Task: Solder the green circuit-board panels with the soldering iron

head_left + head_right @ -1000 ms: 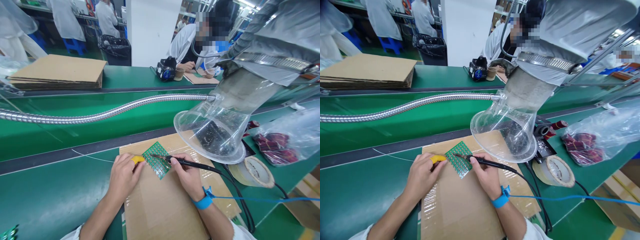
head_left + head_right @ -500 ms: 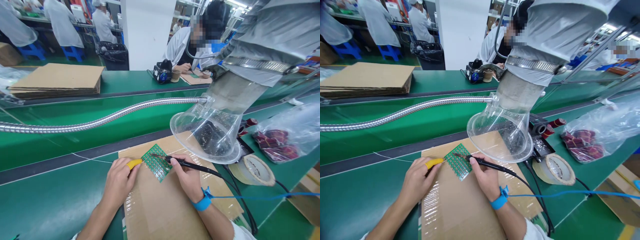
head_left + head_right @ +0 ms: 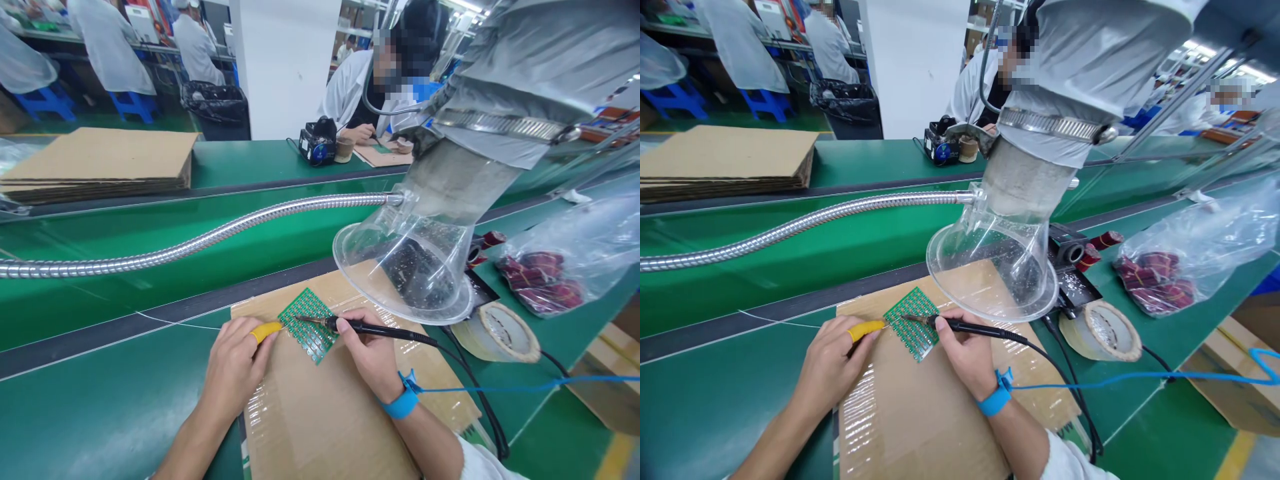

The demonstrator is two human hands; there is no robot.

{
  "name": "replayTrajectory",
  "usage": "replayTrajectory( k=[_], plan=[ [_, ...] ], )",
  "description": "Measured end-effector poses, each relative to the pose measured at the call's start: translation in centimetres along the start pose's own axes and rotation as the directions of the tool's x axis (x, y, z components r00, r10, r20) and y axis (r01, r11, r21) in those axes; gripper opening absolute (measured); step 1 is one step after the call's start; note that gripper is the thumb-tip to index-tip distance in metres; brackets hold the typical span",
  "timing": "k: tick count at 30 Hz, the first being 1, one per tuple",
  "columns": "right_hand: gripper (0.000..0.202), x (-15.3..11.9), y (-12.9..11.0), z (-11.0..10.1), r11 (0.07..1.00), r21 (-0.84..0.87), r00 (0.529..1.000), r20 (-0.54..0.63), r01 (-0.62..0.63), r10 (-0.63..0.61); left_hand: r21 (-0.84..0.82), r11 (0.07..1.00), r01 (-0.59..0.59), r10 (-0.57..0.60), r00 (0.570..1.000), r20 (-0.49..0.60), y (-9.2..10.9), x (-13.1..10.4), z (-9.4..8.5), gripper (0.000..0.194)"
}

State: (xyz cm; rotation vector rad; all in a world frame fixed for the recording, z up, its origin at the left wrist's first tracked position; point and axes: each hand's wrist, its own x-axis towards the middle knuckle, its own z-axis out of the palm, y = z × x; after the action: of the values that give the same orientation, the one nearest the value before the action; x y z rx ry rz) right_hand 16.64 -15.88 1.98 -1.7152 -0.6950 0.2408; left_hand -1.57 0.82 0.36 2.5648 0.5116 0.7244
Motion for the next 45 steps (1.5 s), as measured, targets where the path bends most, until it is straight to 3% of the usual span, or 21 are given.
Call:
replayTrajectory(
  k=[7,38,45],
  plan=[
    [0.018,-0.1,0.1,0.1,0.998,0.052,1.0,-0.015,-0.026,0.027,-0.017,0.998,0.058,-0.059,0.996,-0.068,0.1,0.0,0.2,0.012],
    [0.021,0.1,0.5,0.3,0.998,0.025,0.994,0.091,-0.066,0.063,0.12,0.99,0.073,-0.066,0.996,-0.063,1.0,0.8,0.6,0.017],
    [0.029,0.0,1.1,0.2,0.989,0.124,0.996,0.006,-0.085,0.085,0.04,0.991,0.129,-0.121,0.979,-0.161,0.6,0.5,0.6,0.017]
  ],
)
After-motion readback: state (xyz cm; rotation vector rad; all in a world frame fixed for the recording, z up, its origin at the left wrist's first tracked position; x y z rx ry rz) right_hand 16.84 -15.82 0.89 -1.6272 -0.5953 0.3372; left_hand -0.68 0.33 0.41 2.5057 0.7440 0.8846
